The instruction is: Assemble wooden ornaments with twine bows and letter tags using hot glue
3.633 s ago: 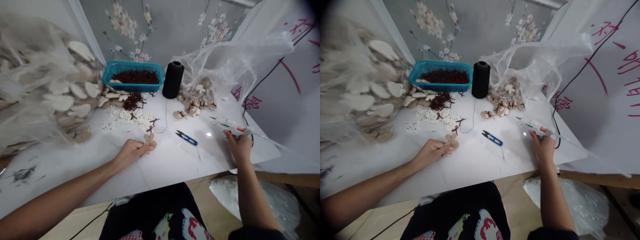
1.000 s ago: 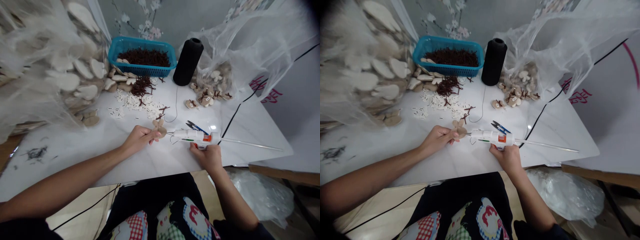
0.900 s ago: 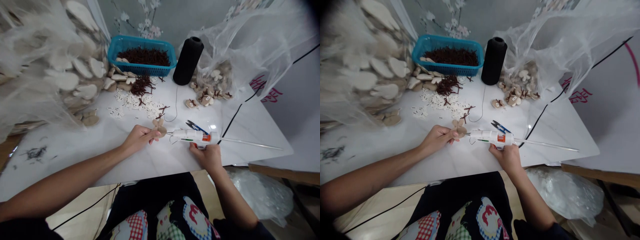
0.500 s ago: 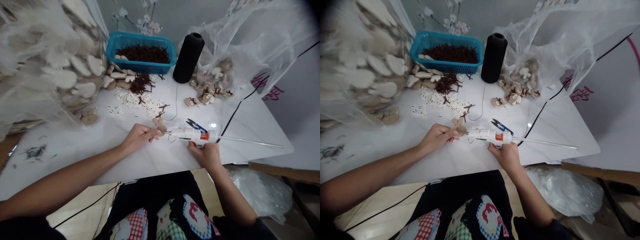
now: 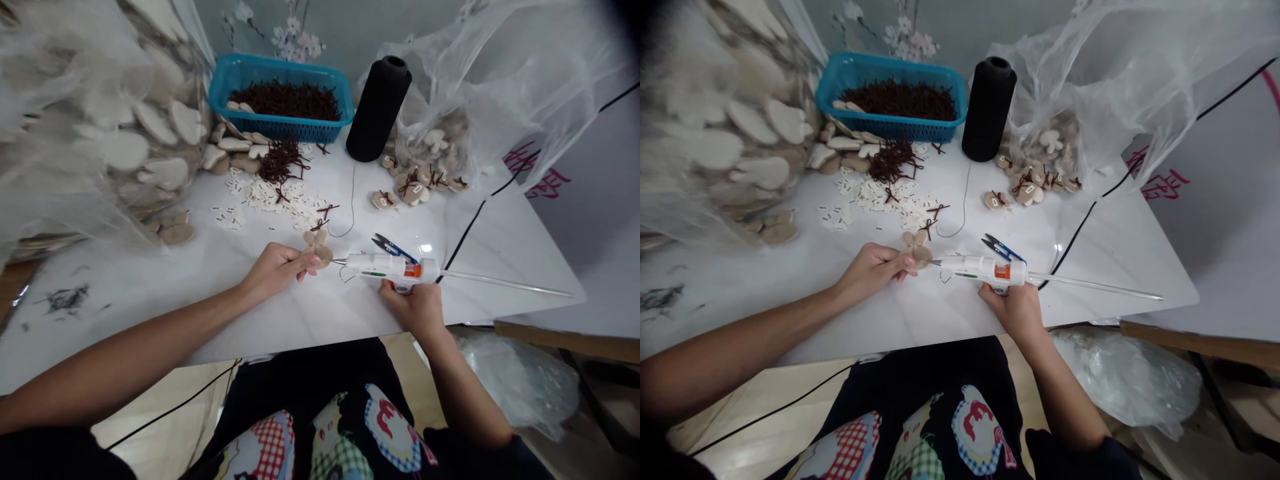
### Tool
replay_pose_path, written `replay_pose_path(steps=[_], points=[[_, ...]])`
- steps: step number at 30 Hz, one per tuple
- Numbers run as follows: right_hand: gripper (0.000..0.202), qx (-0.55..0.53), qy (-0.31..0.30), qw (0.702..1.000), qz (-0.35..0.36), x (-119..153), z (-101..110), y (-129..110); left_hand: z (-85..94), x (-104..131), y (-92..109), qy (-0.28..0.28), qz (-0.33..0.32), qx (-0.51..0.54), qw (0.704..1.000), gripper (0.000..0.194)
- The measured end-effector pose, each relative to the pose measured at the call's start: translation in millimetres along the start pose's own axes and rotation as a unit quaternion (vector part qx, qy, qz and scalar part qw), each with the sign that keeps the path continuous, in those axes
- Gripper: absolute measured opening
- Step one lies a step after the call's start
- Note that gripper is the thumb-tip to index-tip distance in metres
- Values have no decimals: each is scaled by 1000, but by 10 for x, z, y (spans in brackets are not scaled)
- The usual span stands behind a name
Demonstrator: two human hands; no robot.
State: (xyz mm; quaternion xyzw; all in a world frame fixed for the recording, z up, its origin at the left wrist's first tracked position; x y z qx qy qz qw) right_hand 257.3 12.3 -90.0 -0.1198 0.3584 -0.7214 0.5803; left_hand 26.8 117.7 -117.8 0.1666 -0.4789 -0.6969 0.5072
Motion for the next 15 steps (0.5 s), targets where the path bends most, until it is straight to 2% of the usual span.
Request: replay_pose_path(steps=[7, 12, 15], points=[[30, 16, 3, 1000, 5, 1, 8, 24, 15, -1, 67, 6, -36, 9, 999, 48], [28, 39, 0, 999, 16, 23, -22, 12, 26, -2, 72, 5, -34, 32, 999, 47], [26, 77, 37, 996, 27, 4, 81, 61, 58, -1, 82, 12, -44, 48, 998, 48]])
Point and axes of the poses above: each hand's wrist, its own x-axis away from the middle knuckle, its own z-axis out of the back of the hand, y = z × x, the point moved 9 cm from there along -x, towards the middle knuckle, and after that the axes turned 9 degrees about -x, right-handed, at the moved point
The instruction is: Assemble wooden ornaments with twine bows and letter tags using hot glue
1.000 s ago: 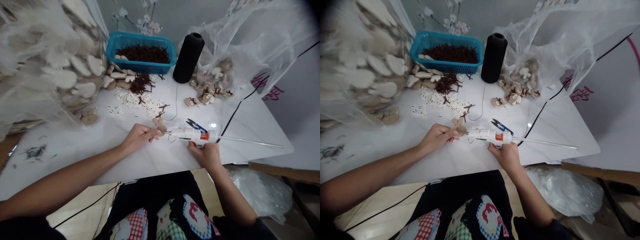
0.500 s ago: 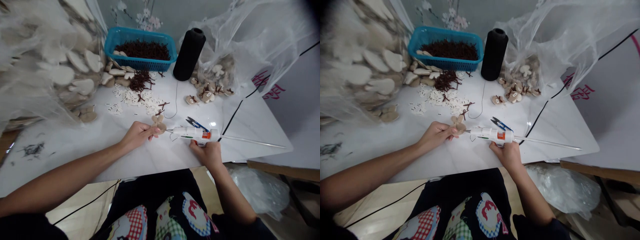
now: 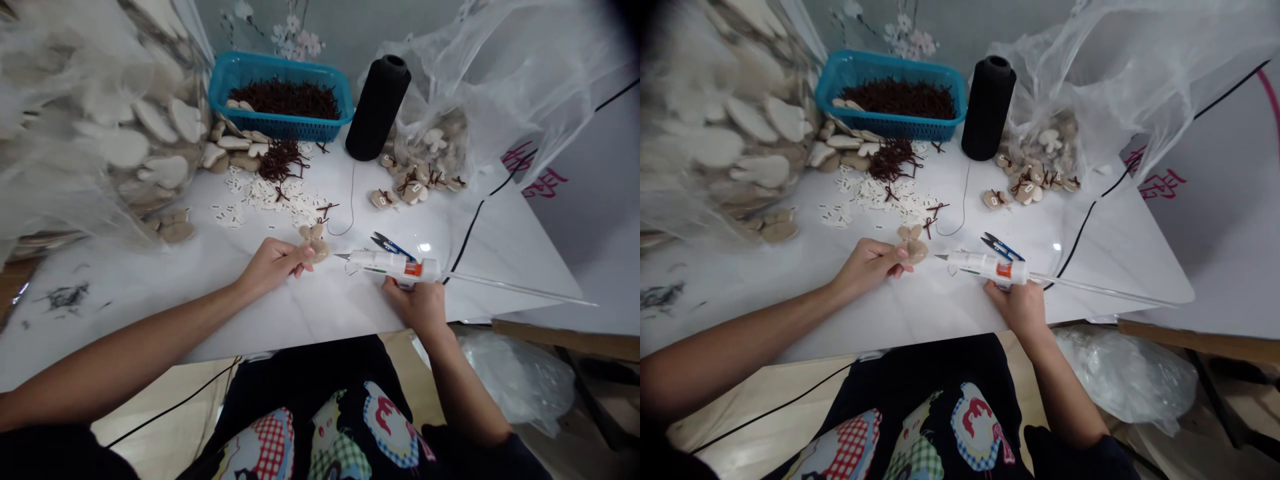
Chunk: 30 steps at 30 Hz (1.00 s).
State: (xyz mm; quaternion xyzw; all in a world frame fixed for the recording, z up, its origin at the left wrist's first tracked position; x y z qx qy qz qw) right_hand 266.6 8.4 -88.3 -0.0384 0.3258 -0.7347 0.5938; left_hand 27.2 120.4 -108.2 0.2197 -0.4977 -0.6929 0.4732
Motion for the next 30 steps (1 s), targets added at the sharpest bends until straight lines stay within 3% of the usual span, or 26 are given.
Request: replay_pose_path(steps=[3, 6, 9, 14, 18, 21, 24, 27, 28, 30], points=[[37, 61, 46, 996, -38, -105, 182, 296, -2, -3, -22, -7, -4, -6, 1000, 49], [53, 131, 62, 979, -147, -250, 376, 828, -26, -7, -33, -21, -14, -17, 1000, 48], [55, 141, 67, 970, -185, -402, 505, 1223, -32, -2, -30, -23, -12, -28, 999, 50], [65, 141, 45, 973, -178, -586, 491, 1463, -43, 28, -10, -21, -1, -34, 999, 53], [72, 179, 40, 971, -155, -616, 492, 1418, -50, 39, 8, -24, -17, -30, 999, 53], [77, 178, 87, 972, -129, -472, 617, 1377, 56, 56, 30, -18, -24, -26, 999, 55], [86, 126, 215, 963, -102, -113, 841, 1289, 369, 85, 70, 22, -34, -22, 999, 56], [69, 54, 301, 947, -101, 270, 879, 1055, 818, 100, 56, 92, -45, -34, 994, 58], [59, 16, 267, 961, -75, 287, 764, 880, 963, 96, 20, 116, -43, -38, 992, 58], [34, -55, 134, 989, 37, 201, 394, 310, 1201, 77, -83, 157, -31, -48, 986, 57]])
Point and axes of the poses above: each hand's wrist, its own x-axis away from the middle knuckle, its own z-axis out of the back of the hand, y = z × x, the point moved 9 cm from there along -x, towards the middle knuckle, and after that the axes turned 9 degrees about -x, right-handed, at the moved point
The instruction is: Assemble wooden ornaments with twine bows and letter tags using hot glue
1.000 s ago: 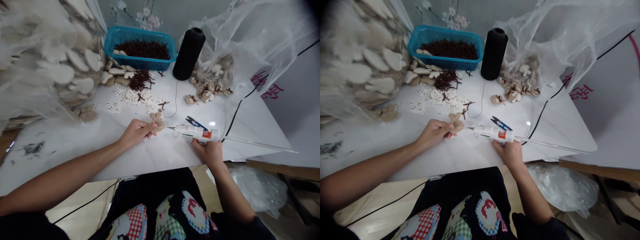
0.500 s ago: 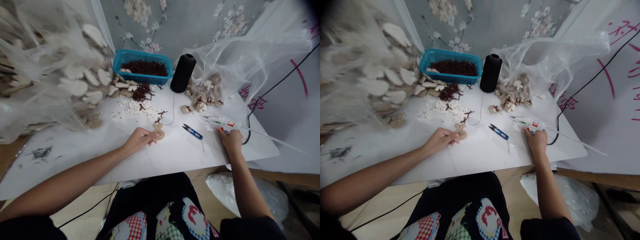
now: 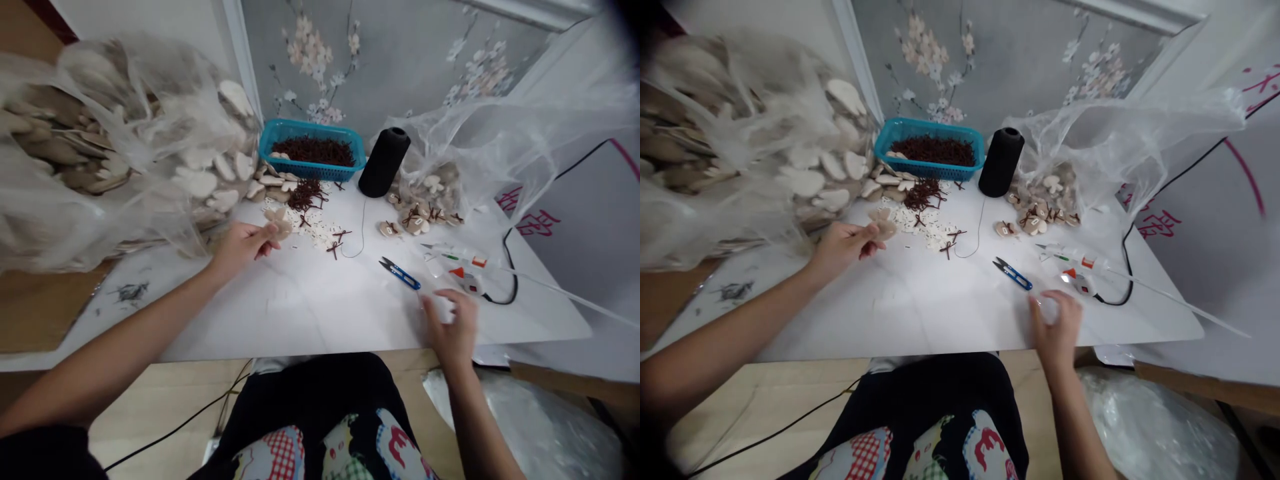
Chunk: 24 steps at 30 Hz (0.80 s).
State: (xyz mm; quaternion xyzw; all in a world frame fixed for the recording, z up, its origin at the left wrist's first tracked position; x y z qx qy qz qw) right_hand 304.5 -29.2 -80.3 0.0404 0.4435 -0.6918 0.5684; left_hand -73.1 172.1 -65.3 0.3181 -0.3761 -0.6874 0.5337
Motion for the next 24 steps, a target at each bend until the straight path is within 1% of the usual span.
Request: replay_pose_path(steps=[1, 2, 4, 6, 7, 9, 11, 12, 14, 17, 21, 24], points=[[24, -40, -84, 994, 53, -17, -271, -311, 74, -32, -64, 17, 6, -5, 1000, 56], [19, -69, -133, 984, 98, -50, -487, -612, 127, -53, -123, 30, 12, -11, 999, 55], [18, -86, -199, 963, 159, -172, -902, -1126, 172, -61, -208, 42, 22, -23, 999, 56], [19, -77, -248, 945, 197, -316, -1310, -1520, 164, -28, -238, 39, 23, -44, 998, 57], [18, -68, -263, 940, 208, -384, -1496, -1669, 149, -2, -238, 33, 20, -54, 998, 58], [18, -40, -291, 932, 211, -481, -1832, -1869, 119, 54, -234, 22, 15, -68, 997, 60], [18, -16, -318, 926, 203, -508, -2093, -1970, 95, 95, -247, 13, 13, -74, 997, 62], [18, -8, -328, 924, 198, -503, -2184, -1997, 82, 107, -256, 7, 10, -76, 997, 62], [16, -6, -334, 923, 191, -477, -2285, -2026, 56, 116, -275, -3, 1, -79, 997, 61], [14, -20, -323, 926, 193, -442, -2310, -2031, 7, 114, -304, -21, -5, -70, 997, 61], [13, -46, -312, 931, 186, -445, -2274, -1954, -37, 121, -301, -35, -11, -62, 997, 61], [14, -79, -284, 939, 177, -504, -2157, -1887, -40, 128, -307, -35, -6, -59, 998, 60]])
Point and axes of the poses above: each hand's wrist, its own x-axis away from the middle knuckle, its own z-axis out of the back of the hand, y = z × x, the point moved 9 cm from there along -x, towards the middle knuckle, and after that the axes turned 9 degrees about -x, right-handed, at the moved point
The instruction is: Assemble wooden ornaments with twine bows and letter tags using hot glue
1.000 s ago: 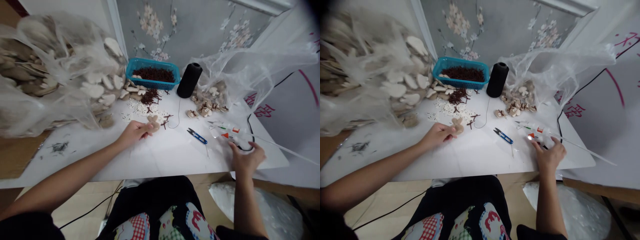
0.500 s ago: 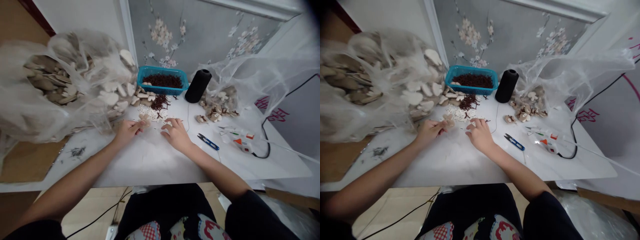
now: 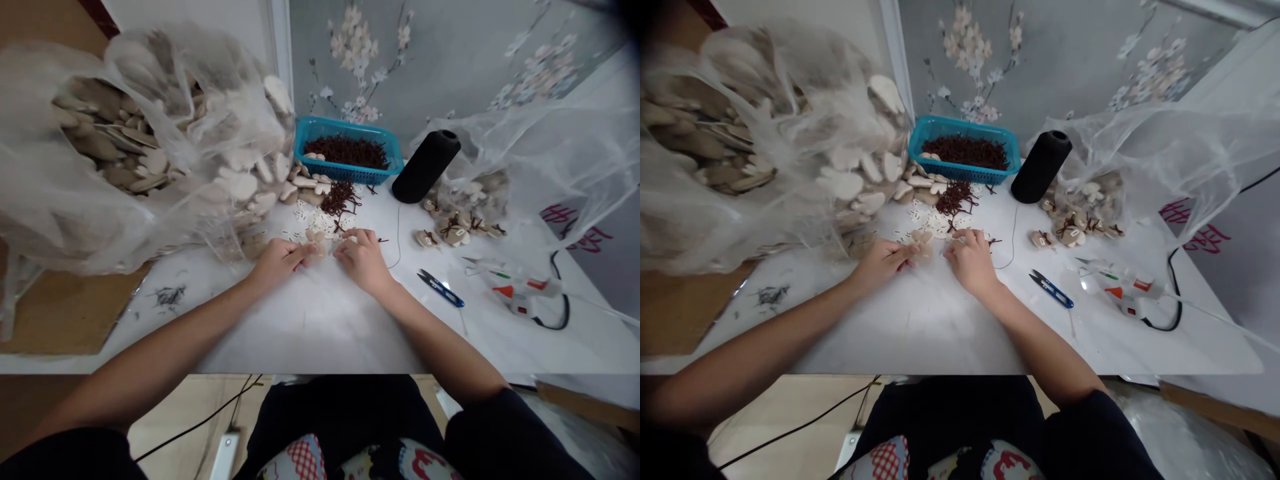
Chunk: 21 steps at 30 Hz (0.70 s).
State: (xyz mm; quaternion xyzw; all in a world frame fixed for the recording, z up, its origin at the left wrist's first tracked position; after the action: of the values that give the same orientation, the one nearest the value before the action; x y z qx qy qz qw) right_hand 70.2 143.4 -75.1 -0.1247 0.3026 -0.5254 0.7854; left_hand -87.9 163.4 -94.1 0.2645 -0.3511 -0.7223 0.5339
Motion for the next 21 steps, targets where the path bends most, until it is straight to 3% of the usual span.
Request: replay_pose_path(steps=[6, 11, 21], points=[[16, -28, 62, 996, 60, 62, 272, -224, -27, -19, -34, -9, 7, 5, 1000, 60], [18, -23, 50, 994, 91, 62, 211, -400, -40, -27, -11, -14, 1, 2, 1000, 62], [14, -28, 68, 991, 112, 49, 148, -370, -85, -35, -41, -26, -1, 13, 1000, 61]])
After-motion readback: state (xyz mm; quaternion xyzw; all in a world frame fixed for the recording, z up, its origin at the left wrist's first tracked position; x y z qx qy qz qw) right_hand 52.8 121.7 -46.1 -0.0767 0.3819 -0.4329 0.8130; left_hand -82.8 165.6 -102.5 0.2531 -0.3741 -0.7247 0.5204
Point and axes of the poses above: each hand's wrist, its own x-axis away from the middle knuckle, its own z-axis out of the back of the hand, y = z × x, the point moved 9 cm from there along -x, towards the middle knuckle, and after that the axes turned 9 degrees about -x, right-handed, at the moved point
